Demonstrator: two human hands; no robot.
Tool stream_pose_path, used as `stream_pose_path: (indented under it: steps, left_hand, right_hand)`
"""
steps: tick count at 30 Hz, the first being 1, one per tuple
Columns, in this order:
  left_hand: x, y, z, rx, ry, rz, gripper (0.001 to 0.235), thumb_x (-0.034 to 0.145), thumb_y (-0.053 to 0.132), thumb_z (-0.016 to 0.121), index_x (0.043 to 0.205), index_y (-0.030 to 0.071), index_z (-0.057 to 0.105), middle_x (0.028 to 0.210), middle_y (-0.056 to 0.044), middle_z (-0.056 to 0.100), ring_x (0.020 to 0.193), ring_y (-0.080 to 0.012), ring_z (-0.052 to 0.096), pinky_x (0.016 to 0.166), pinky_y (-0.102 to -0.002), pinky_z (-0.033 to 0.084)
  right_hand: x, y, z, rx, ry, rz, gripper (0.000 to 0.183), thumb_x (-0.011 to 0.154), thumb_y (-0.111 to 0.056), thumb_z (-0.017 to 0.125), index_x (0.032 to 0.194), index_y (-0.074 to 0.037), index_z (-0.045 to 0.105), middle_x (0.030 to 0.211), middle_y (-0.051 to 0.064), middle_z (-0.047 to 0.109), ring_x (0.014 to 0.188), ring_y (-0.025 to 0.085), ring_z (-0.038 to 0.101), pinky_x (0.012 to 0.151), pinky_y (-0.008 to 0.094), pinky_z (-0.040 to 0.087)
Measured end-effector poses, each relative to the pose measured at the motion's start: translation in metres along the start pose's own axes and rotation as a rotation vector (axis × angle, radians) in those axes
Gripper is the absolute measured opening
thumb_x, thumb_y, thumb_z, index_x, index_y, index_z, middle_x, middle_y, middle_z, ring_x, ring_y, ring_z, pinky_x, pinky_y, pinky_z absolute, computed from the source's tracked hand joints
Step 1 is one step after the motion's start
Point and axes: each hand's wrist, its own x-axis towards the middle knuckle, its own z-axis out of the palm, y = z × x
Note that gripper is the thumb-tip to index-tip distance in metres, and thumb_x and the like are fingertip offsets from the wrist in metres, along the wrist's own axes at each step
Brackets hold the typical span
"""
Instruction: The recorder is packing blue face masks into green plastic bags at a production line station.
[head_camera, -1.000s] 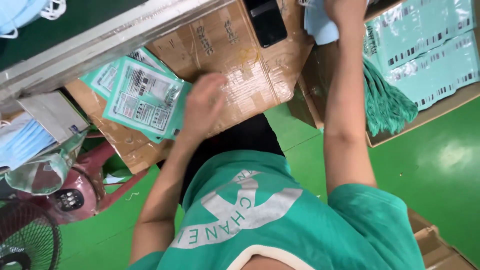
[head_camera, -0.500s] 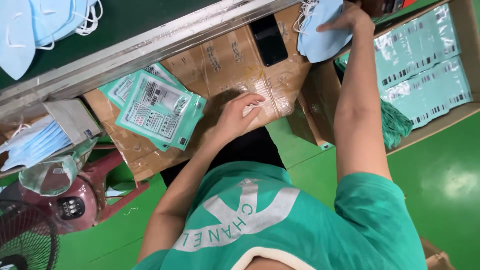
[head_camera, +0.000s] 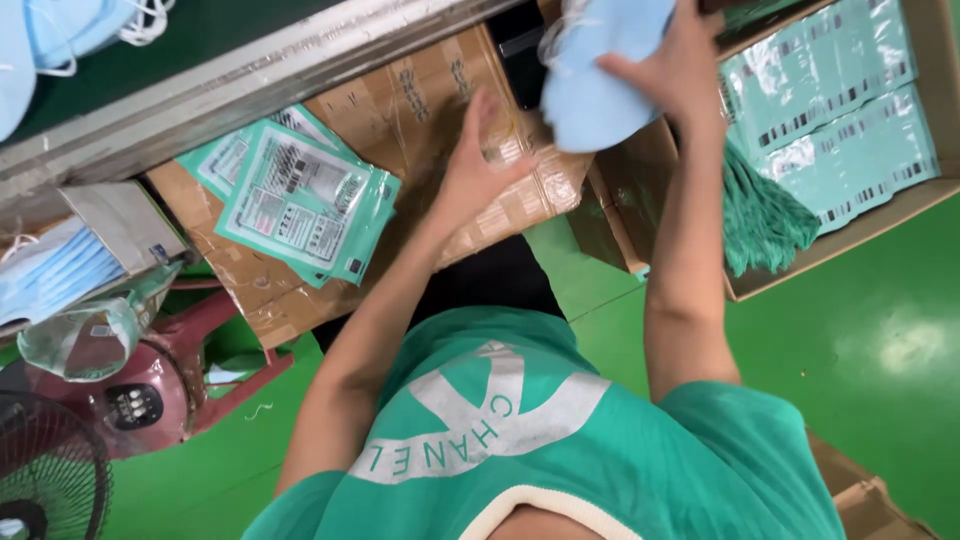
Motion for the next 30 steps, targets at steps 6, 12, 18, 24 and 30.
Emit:
stream_pose_path:
  steps: [6,12,18,24,30]
  left_hand:
    - [-0.023,-0.011,0.004,-0.392,0.107,-0.227,0.069,0.087,0.008,0.085,0.144,-0.006,0.047,0.137,-0.021,0.061,0.123,-0.0277,0.061,0.106,-0.041,0.051]
    - [-0.054,-0.053,0.009,-0.934,0.400,-0.310,0.050,0.096,0.005,0.074,0.140,-0.004,0.053,0.132,-0.012,0.064,0.119,-0.0217,0.063,0.104,-0.038,0.053]
    - [-0.079,0.008,-0.014,-0.366,0.387,-0.223,0.088,0.091,0.012,0.081,0.157,-0.004,0.024,0.152,-0.017,0.044,0.138,-0.0254,0.050,0.116,-0.041,0.044]
    - [-0.069,0.057,-0.054,0.768,0.199,0.170,0.131,0.073,0.031,0.097,0.161,0.000,0.006,0.166,-0.026,0.019,0.156,-0.0433,0.015,0.128,-0.059,0.011]
    - [-0.045,0.003,-0.046,0.959,-0.178,0.219,0.124,0.072,0.025,0.091,0.164,-0.003,0.013,0.163,-0.021,0.031,0.157,-0.0401,0.023,0.128,-0.062,0.011]
  right_hand:
    - [-0.079,-0.098,0.032,0.382,-0.128,-0.049,0.083,0.090,-0.027,0.089,0.152,-0.005,0.037,0.143,0.021,0.061,0.135,0.031,0.060,0.117,0.044,0.049]
    - [-0.118,-0.121,0.086,1.192,-0.163,-0.145,0.108,0.090,-0.035,0.092,0.162,-0.017,0.014,0.165,0.007,0.028,0.154,0.022,0.032,0.124,0.039,0.038]
    - [-0.126,-0.107,0.108,0.749,0.124,0.149,0.065,0.089,-0.015,0.088,0.142,-0.006,0.051,0.132,0.014,0.067,0.123,0.024,0.065,0.106,0.038,0.054]
    - [-0.143,-0.084,0.109,0.419,-0.051,-0.046,0.047,0.095,-0.006,0.083,0.136,-0.007,0.059,0.127,0.014,0.073,0.115,0.028,0.076,0.098,0.032,0.058]
    - [-0.118,-0.115,0.108,0.158,0.022,-0.456,0.112,0.070,-0.023,0.096,0.154,0.002,0.027,0.147,0.028,0.048,0.133,0.045,0.050,0.111,0.049,0.040]
